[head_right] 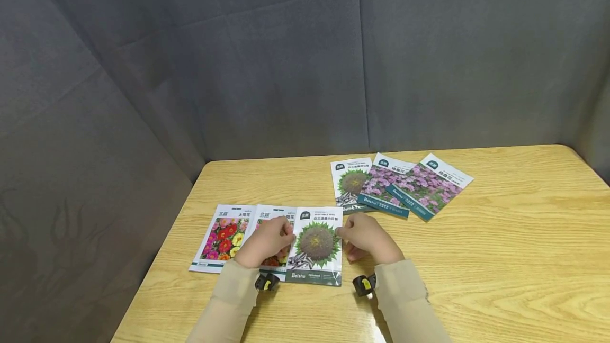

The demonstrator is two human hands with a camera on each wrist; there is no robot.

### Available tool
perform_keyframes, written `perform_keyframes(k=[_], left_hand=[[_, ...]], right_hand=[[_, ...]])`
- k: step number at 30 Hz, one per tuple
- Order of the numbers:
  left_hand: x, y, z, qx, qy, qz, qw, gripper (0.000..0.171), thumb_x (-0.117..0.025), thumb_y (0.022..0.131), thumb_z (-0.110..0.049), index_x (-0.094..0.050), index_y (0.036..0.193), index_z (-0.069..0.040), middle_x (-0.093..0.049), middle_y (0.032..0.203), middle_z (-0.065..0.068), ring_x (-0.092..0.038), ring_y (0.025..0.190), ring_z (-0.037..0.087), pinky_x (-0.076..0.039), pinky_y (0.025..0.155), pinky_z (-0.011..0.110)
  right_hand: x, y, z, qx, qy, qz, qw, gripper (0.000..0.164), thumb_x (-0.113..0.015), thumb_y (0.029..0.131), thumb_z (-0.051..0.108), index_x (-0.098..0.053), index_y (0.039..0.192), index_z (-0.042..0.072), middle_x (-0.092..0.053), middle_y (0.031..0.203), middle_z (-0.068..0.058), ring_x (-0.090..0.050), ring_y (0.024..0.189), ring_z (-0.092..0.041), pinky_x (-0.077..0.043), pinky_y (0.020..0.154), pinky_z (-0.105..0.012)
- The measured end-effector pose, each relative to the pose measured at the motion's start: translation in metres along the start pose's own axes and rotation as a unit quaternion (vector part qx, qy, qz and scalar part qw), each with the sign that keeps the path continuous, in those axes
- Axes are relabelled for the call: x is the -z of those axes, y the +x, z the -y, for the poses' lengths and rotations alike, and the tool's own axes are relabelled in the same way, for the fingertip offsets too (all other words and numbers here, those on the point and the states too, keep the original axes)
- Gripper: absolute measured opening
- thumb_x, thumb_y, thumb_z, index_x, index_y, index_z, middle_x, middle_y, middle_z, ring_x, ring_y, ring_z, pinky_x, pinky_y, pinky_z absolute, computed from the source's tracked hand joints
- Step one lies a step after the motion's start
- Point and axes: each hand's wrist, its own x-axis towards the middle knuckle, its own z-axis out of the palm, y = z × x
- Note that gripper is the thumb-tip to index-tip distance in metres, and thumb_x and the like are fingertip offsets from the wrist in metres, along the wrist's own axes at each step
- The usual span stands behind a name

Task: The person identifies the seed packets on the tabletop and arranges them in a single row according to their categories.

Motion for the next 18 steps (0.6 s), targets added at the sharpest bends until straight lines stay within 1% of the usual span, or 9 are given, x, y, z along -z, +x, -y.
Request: perform_keyframes(k=[2, 4, 6, 8, 10, 12, 15, 16, 18], left_hand=[[0.000, 0.001, -0.002, -0.017, 0.015, -0.021, 0.9995, 0.016, -0.062, 0.101, -0.010, -0.055, 0.087, -0.007, -0.049, 0.063, 0.002, -0.041, 0.051, 0.014, -0.035, 0.049, 0.028], [0.000, 0.001, -0.005, -0.036, 0.020, -0.046, 0.9981, 0.013, -0.062, 0.101, -0.010, -0.057, 0.090, -0.007, -0.049, 0.066, 0.001, -0.039, 0.051, 0.013, -0.034, 0.049, 0.027], [-0.001, 0.002, -0.008, -0.061, 0.022, -0.072, 0.9952, 0.008, -0.061, 0.101, -0.010, -0.060, 0.094, -0.007, -0.053, 0.073, 0.001, -0.042, 0.056, 0.013, -0.037, 0.052, 0.027], [-0.001, 0.003, -0.012, -0.079, 0.006, -0.094, 0.9925, 0.006, -0.060, 0.102, -0.011, -0.062, 0.100, -0.005, -0.058, 0.084, 0.004, -0.051, 0.065, 0.014, -0.043, 0.058, 0.029], [-0.002, 0.004, -0.016, -0.091, -0.014, -0.111, 0.9896, 0.012, -0.060, 0.102, -0.012, -0.064, 0.108, -0.003, -0.061, 0.098, 0.007, -0.059, 0.078, 0.018, -0.049, 0.067, 0.032], [-0.002, 0.005, -0.021, -0.095, -0.033, -0.123, 0.9873, 0.018, -0.060, 0.102, -0.014, -0.064, 0.117, -0.003, -0.060, 0.110, 0.010, -0.062, 0.092, 0.022, -0.053, 0.074, 0.035], [-0.001, 0.011, -0.030, -0.100, -0.067, -0.132, 0.9838, 0.028, -0.058, 0.103, -0.014, -0.062, 0.128, -0.002, -0.058, 0.122, 0.013, -0.062, 0.103, 0.025, -0.054, 0.081, 0.038], [-0.001, 0.014, -0.033, -0.104, -0.080, -0.136, 0.9821, 0.030, -0.057, 0.103, -0.014, -0.060, 0.131, -0.001, -0.057, 0.125, 0.014, -0.062, 0.106, 0.026, -0.054, 0.083, 0.039], [-0.001, 0.023, -0.039, -0.112, -0.106, -0.143, 0.9777, 0.034, -0.056, 0.103, -0.012, -0.058, 0.135, -0.001, -0.056, 0.128, 0.016, -0.062, 0.110, 0.029, -0.055, 0.086, 0.040]], right_hand=[[0.005, -0.002, 0.001, 0.013, -0.007, -0.007, 1.000, 0.021, -0.060, 0.102, 0.017, -0.058, 0.092, -0.002, -0.063, 0.073, -0.016, -0.063, 0.055, -0.021, -0.059, 0.055, -0.035], [0.010, -0.002, 0.001, 0.027, -0.015, -0.018, 0.999, 0.021, -0.060, 0.102, 0.016, -0.059, 0.093, -0.003, -0.063, 0.073, -0.015, -0.063, 0.056, -0.020, -0.058, 0.056, -0.035], [0.015, -0.003, 0.001, 0.031, -0.017, -0.030, 0.999, 0.021, -0.059, 0.103, 0.015, -0.060, 0.097, -0.005, -0.064, 0.076, -0.016, -0.063, 0.059, -0.020, -0.058, 0.058, -0.036], [0.022, -0.004, 0.002, 0.030, -0.040, -0.042, 0.998, 0.026, -0.058, 0.103, 0.018, -0.062, 0.104, -0.008, -0.065, 0.083, -0.017, -0.064, 0.064, -0.021, -0.057, 0.061, -0.037], [0.028, -0.006, 0.003, 0.024, -0.077, -0.053, 0.995, 0.034, -0.058, 0.103, 0.022, -0.062, 0.113, -0.010, -0.066, 0.095, -0.021, -0.065, 0.075, -0.025, -0.057, 0.067, -0.040], [0.034, -0.008, 0.004, 0.024, -0.112, -0.059, 0.992, 0.041, -0.057, 0.104, 0.024, -0.061, 0.120, -0.013, -0.065, 0.108, -0.027, -0.065, 0.087, -0.033, -0.056, 0.074, -0.046], [0.041, -0.011, 0.003, 0.023, -0.142, -0.065, 0.988, 0.045, -0.056, 0.104, 0.024, -0.060, 0.124, -0.015, -0.062, 0.120, -0.033, -0.063, 0.101, -0.042, -0.055, 0.080, -0.052], [0.043, -0.011, 0.003, 0.024, -0.145, -0.067, 0.987, 0.045, -0.055, 0.104, 0.024, -0.059, 0.124, -0.016, -0.061, 0.121, -0.034, -0.062, 0.104, -0.044, -0.055, 0.081, -0.053], [0.046, -0.011, 0.001, 0.025, -0.146, -0.067, 0.987, 0.044, -0.054, 0.104, 0.023, -0.060, 0.122, -0.017, -0.063, 0.111, -0.033, -0.062, 0.090, -0.041, -0.054, 0.076, -0.050]])
